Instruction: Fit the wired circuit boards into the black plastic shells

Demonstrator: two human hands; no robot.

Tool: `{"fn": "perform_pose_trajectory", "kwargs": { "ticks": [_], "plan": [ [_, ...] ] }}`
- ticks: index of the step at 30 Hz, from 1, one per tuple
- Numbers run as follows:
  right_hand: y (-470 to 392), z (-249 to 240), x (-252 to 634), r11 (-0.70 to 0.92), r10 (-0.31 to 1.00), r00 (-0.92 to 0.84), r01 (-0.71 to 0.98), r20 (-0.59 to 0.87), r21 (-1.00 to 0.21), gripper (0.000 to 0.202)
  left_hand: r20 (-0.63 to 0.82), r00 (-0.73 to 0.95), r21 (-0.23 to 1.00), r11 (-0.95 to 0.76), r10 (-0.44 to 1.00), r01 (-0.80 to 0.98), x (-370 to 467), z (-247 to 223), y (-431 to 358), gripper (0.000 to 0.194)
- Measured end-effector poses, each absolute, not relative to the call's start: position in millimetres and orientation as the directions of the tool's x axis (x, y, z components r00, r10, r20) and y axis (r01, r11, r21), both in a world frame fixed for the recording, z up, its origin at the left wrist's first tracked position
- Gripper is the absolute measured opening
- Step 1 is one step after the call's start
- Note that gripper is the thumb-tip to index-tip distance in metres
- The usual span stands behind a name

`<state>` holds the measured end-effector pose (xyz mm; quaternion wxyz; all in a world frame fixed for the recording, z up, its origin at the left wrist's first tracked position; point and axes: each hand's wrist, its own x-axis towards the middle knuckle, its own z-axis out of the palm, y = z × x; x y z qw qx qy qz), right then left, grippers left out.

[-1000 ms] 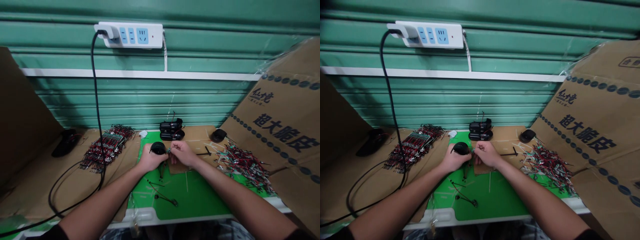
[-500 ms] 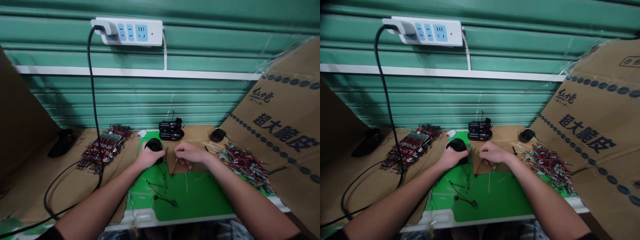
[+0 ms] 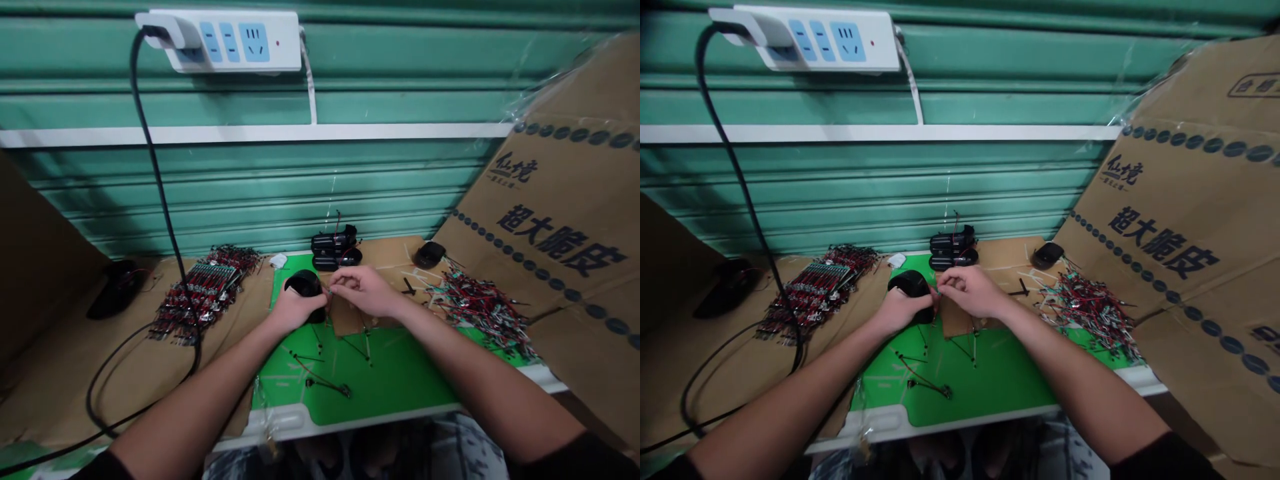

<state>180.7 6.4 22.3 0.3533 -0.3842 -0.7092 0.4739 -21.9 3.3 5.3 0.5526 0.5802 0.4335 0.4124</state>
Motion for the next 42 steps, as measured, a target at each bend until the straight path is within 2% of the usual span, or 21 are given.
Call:
{"fn": "perform_pose_trajectory", "kwargs": {
  "ticks": [2,7,12,17,20,25,29,37,42],
  "plan": [
    [11,23,186,0.192,0.89,-0.444,0.153,0.106,-0.969,0.024,-0.036,0.262,0.997,0.053,0.964,-0.061,-22,6,5,0.018],
    [26,33,206,0.088,0.941,-0.322,-0.053,0.1,-0.995,0.036,-0.15,0.049,0.924,0.158,0.987,-0.349,-26,9,18,0.036],
    [30,33,208,0.027,0.978,-0.195,-0.263,0.08,-0.964,0.037,-0.171,0.042,0.897,0.173,0.984,-0.406,-27,13,25,0.047],
    [26,25,192,-0.108,0.985,-0.166,-0.421,-0.041,-0.9,0.041,-0.193,0.094,0.885,0.214,0.977,-0.413,-21,11,18,0.05],
    [20,18,180,-0.142,0.976,-0.209,-0.4,-0.061,-0.905,0.041,-0.194,0.113,0.869,0.225,0.974,-0.441,-18,11,14,0.049],
    [12,6,163,-0.082,0.962,-0.273,-0.255,-0.009,-0.963,0.039,-0.19,0.084,0.862,0.207,0.978,-0.464,-15,14,13,0.045],
    [11,1,159,-0.05,0.949,-0.315,-0.209,0.018,-0.977,0.042,-0.18,0.046,0.856,0.179,0.983,-0.485,-15,13,14,0.047],
    [11,0,164,-0.013,0.948,-0.318,-0.055,0.005,-0.998,0.031,-0.091,0.025,0.901,0.093,0.996,-0.423,-16,10,12,0.046],
    [12,-2,163,-0.029,0.945,-0.327,-0.043,-0.013,-0.999,0.032,-0.069,0.005,0.929,0.066,0.998,-0.364,-15,10,11,0.047]
  ]
}}
